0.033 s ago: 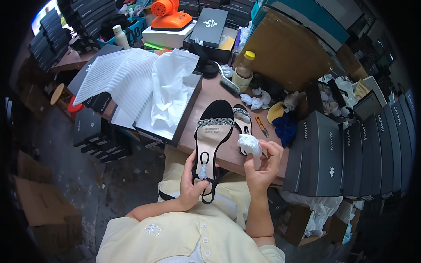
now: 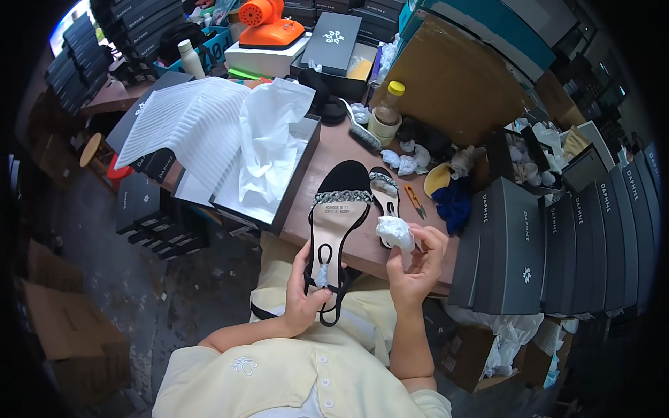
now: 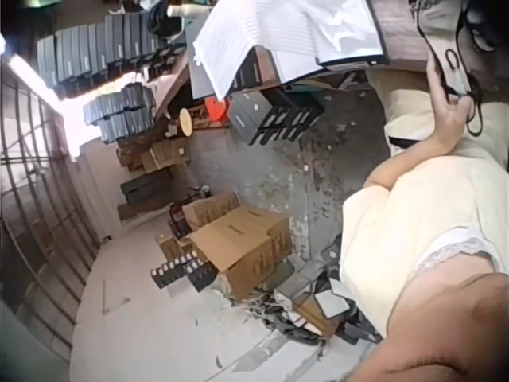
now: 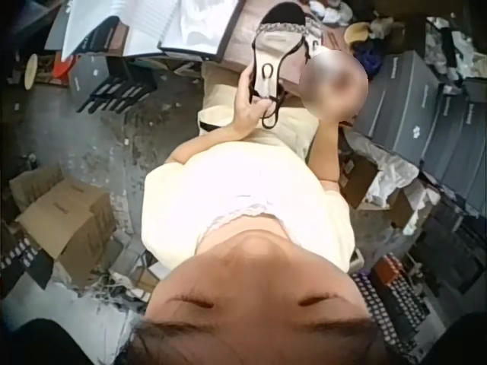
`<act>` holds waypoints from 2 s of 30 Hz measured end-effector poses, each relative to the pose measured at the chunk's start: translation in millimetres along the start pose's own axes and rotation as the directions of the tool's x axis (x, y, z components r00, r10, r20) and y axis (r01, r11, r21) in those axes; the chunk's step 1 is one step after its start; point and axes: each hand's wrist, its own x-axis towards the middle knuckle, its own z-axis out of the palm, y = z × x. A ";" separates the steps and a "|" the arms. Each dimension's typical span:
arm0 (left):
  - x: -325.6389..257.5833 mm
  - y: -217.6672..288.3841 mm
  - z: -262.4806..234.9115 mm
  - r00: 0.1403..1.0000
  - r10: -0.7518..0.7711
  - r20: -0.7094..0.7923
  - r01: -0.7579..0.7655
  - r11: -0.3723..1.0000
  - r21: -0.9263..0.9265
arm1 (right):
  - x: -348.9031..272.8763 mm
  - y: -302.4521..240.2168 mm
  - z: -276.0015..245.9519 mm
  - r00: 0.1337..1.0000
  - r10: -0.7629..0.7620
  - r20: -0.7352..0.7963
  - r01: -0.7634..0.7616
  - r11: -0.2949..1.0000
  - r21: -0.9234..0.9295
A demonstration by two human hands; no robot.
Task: Inspecting and packing pairs of shoes into boxes with protective tissue paper.
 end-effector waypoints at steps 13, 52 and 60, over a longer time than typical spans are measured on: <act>15.1 -25.5 -13.5 0.998 -0.052 -0.034 0.055 0.995 0.088 | 35.2 24.3 36.0 0.763 -0.184 0.620 0.511 0.760 -0.403; 189.6 -93.7 -50.9 0.951 0.047 0.305 -0.298 0.388 0.872 | 69.2 163.7 53.1 0.605 0.286 0.743 0.294 0.787 -0.542; 194.1 -93.4 -59.1 0.950 -0.064 0.305 -0.222 0.549 0.806 | 81.4 160.4 45.7 0.579 0.363 0.730 0.097 0.859 -0.503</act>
